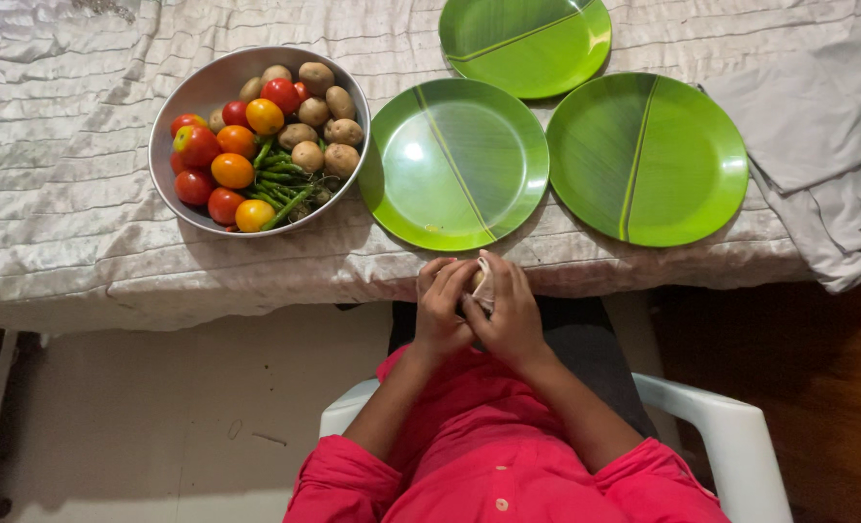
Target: The person wipes several potatoes one by one with a small white cloth and places them onto a green plate. The person picks each potato from a bowl containing tomatoes, potatoes, and green beans, rubs it with the cloth, and sets it on the plate.
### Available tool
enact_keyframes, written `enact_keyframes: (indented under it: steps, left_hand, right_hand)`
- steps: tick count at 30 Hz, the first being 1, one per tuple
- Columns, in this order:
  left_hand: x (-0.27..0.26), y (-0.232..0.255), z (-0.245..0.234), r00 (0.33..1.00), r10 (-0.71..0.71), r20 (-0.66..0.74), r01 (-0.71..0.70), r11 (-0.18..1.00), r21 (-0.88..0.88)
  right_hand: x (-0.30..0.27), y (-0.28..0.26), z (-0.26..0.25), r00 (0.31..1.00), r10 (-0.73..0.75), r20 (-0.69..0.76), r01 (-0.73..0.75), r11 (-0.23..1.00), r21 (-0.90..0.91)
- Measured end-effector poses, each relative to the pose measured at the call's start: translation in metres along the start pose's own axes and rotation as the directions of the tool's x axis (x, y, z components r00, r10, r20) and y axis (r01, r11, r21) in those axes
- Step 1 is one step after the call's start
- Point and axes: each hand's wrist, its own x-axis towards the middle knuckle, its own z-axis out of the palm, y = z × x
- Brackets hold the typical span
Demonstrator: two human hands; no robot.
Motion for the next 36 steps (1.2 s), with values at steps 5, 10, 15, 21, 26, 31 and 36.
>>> enact_keyframes:
  steps: [5,10,15,21,26,31,36]
  left_hand:
    - [0.000,-0.001,-0.002,1.000,0.005,0.009,-0.005,1.000,-0.023]
    - [0.002,0.000,-0.005,1.000,0.017,0.008,-0.017,0.998,-0.060]
    - [0.003,0.001,-0.005,1.000,0.006,0.024,-0.003,0.992,-0.126]
    - [0.002,0.001,-0.002,0.998,-0.007,0.055,0.011,0.997,-0.070]
    - [-0.006,-0.007,0.002,0.998,0.010,0.065,-0.018,0.993,0.118]
    - [-0.010,-0.010,0.004,0.996,0.015,0.090,-0.024,0.995,0.099]
    - [-0.005,-0.008,0.002,0.998,0.015,0.069,-0.015,1.000,-0.002]
  right_hand:
    - [0.004,0.002,-0.005,0.979,0.163,0.122,-0.174,0.981,0.090]
    - [-0.005,0.020,0.001,0.908,0.324,0.265,-0.402,0.853,0.334]
    - [-0.030,0.066,0.016,0.678,0.430,0.597,-0.735,0.389,0.555]
    - [-0.023,0.064,0.027,0.867,0.333,0.370,-0.497,0.529,0.688]
    - [-0.001,0.028,0.002,0.952,0.248,0.179,-0.264,0.962,0.073]
    - [0.003,0.022,-0.005,0.924,0.309,0.226,-0.351,0.918,0.184]
    - [-0.006,0.037,0.003,0.895,0.308,0.323,-0.440,0.728,0.526]
